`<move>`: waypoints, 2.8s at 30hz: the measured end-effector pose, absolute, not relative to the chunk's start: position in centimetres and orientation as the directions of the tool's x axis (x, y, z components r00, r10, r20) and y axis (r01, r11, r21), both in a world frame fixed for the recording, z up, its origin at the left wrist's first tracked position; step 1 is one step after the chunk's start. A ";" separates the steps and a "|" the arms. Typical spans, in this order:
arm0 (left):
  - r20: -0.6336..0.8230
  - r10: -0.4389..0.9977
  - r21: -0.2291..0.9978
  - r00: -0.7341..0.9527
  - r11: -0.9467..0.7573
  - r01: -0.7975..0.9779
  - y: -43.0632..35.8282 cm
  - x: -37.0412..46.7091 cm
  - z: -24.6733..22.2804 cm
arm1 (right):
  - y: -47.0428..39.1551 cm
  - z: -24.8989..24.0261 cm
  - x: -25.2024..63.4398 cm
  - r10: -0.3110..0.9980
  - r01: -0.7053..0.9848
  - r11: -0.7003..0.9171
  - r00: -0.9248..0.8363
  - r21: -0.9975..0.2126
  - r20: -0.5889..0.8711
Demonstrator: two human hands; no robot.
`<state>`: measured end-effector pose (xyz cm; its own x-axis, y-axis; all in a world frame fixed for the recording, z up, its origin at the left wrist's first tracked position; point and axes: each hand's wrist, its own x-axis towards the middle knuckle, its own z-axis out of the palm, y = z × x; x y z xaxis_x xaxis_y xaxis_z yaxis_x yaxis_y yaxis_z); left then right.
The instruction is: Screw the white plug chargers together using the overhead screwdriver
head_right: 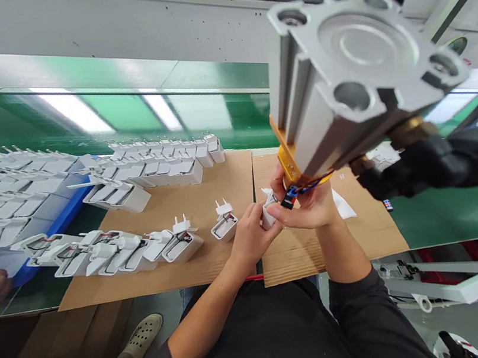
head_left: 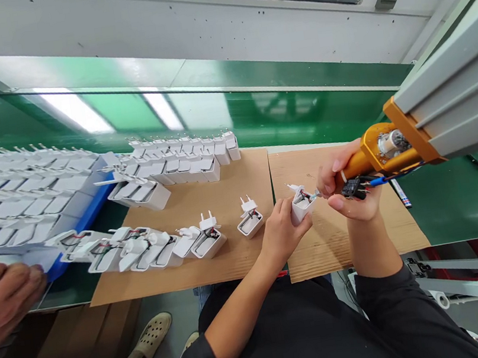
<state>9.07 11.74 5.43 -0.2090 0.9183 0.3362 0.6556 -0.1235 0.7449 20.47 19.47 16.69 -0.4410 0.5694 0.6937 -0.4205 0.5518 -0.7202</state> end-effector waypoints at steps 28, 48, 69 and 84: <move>0.120 0.988 0.928 -0.095 -0.078 0.364 12.2 7.5 0.9 | 21.2 16.5 20.8 0.545 -0.437 0.533 -0.477 -0.724 0.689; 0.530 0.842 0.393 -0.101 -0.138 0.909 11.0 8.7 -0.1 | 21.9 15.7 21.4 0.611 -0.223 0.679 -0.356 -0.699 0.707; 0.328 0.905 0.220 -0.269 0.204 0.954 13.0 1.8 9.6 | 22.4 15.6 22.0 0.601 -0.379 0.613 -0.345 -0.693 0.721; -0.165 0.958 0.430 -0.235 0.285 0.857 12.6 -7.9 11.1 | 23.4 15.5 22.0 0.656 -0.377 0.565 -0.335 -0.734 0.677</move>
